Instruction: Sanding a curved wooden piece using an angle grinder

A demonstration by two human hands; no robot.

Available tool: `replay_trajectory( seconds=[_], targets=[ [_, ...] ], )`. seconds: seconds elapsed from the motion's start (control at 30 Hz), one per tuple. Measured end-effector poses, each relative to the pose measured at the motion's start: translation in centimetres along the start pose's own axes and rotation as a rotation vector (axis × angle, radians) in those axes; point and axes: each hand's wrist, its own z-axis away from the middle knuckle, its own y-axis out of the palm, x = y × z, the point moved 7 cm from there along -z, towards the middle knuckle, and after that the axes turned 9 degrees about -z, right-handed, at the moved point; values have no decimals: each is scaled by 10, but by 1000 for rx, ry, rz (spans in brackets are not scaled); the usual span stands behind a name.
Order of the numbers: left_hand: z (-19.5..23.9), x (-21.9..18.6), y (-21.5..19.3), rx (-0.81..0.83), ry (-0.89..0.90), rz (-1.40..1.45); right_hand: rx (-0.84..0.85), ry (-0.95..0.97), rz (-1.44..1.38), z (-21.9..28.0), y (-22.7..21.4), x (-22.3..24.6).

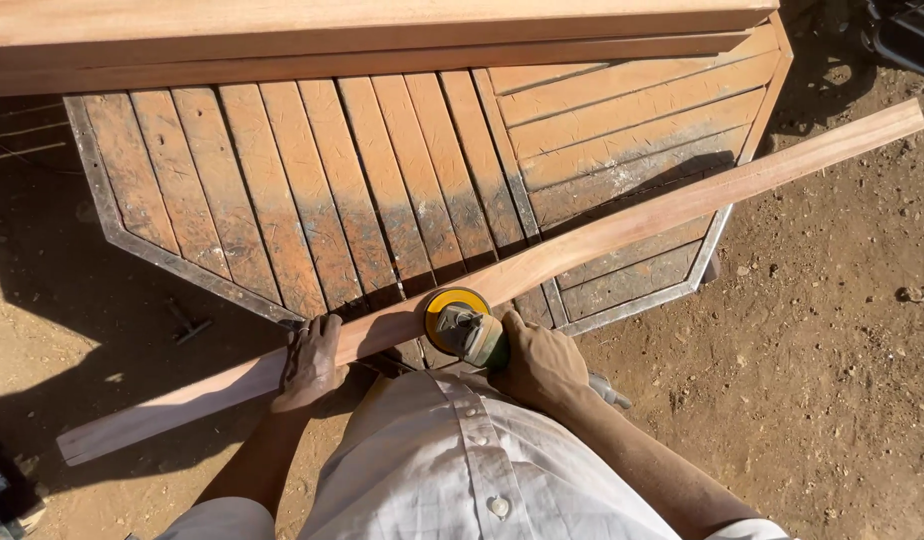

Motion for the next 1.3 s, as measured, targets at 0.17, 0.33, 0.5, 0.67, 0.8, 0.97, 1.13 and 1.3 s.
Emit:
replay_trajectory(
  seconds=[0.17, 0.33, 0.5, 0.67, 0.8, 0.97, 1.13, 1.3],
  targets=[
    [-9, 4, 8, -65, 6, -3, -66, 61, -43, -23, -13, -21],
    [-11, 6, 18, -94, 18, -11, -264, 356, -201, -25, -61, -98],
    [-22, 15, 58, -214, 57, -24, -436, 637, -272, -24, -70, -205],
    [15, -12, -16, -230, 54, -38, -379, 583, -238, -28, -46, -175],
    [-26, 17, 65, -187, 42, 56, -218, 328, -219, -1, -53, -34],
    [8, -1, -15, -160, 18, -66, -58, -8, 243, -67, 55, -64],
    [7, -4, -19, -95, 1, 6, -95, -146, 455, -40, 21, -8],
    [11, -7, -27, -61, 8, -98, -208, 307, 21, -13, -59, -34]
  ],
)
